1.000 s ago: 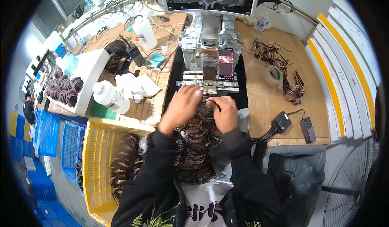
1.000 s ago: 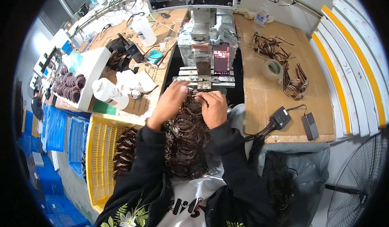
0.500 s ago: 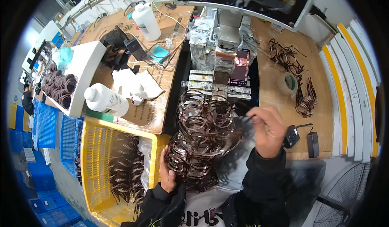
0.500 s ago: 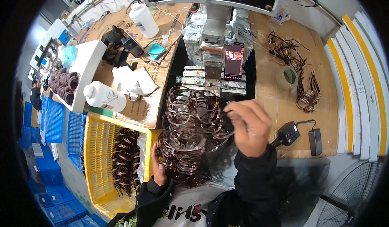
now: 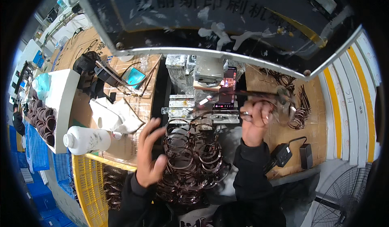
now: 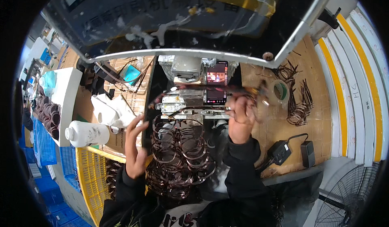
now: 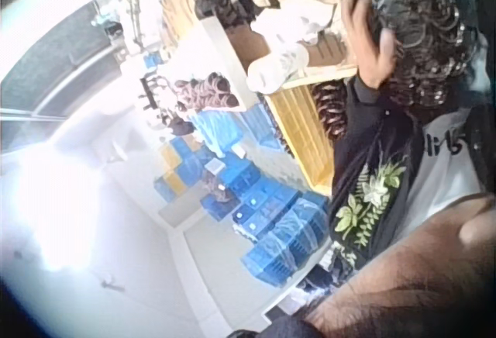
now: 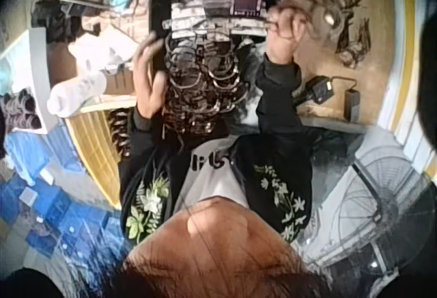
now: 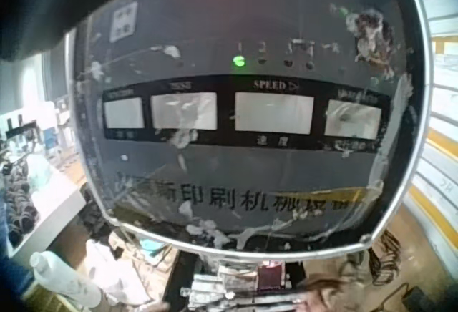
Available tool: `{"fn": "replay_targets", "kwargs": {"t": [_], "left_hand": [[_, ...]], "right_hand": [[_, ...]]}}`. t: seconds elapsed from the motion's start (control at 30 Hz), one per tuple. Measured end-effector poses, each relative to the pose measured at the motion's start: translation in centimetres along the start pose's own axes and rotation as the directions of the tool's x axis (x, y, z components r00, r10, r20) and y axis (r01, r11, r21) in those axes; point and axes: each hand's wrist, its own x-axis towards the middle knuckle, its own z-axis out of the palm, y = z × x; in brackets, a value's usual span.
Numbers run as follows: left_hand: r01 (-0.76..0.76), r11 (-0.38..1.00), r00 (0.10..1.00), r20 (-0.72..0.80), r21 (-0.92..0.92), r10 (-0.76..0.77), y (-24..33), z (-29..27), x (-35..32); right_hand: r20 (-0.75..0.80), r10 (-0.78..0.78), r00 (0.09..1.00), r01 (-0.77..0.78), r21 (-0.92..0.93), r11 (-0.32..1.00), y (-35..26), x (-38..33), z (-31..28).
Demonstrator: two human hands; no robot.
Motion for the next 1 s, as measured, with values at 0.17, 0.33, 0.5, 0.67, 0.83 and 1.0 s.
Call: {"fn": "replay_targets", "kwargs": {"t": [0.17, 0.33, 0.5, 0.67, 0.83, 1.0], "left_hand": [[0.203, 0.975, 0.970, 0.153, -0.089, -0.188, -0.9, 1.8, 5.0], [0.226, 0.939, 0.973, 0.025, -0.258, -0.228, -1.3, 1.9, 3.8], [0.260, 0.934, 0.963, -0.009, -0.246, -0.270, -1.7, 1.5, 2.8], [0.252, 0.953, 0.967, 0.009, -0.168, -0.255, -1.9, 1.2, 3.3], [0.167, 0.971, 0.986, 0.050, -0.170, -0.161, -0.8, 0.7, 4.9], [-0.096, 0.976, 0.972, 0.194, -0.195, 0.134, 2.7, -0.4, 6.7]], "right_hand": [[0.043, 0.082, 0.996, -0.074, -0.167, 0.983, 3.2, 2.9, 2.3], [0.077, 0.014, 0.997, 0.008, -0.281, 0.960, 4.3, 3.7, 3.0], [0.067, -0.025, 0.997, 0.046, -0.333, 0.942, 4.7, 3.4, 3.0], [0.055, -0.056, 0.997, 0.072, -0.345, 0.936, 5.2, 3.3, 2.9], [0.094, -0.038, 0.995, 0.065, -0.309, 0.949, 5.1, 3.3, 2.4], [0.288, -0.213, 0.934, 0.332, -0.472, 0.817, 1.8, 1.0, 3.3]]}}
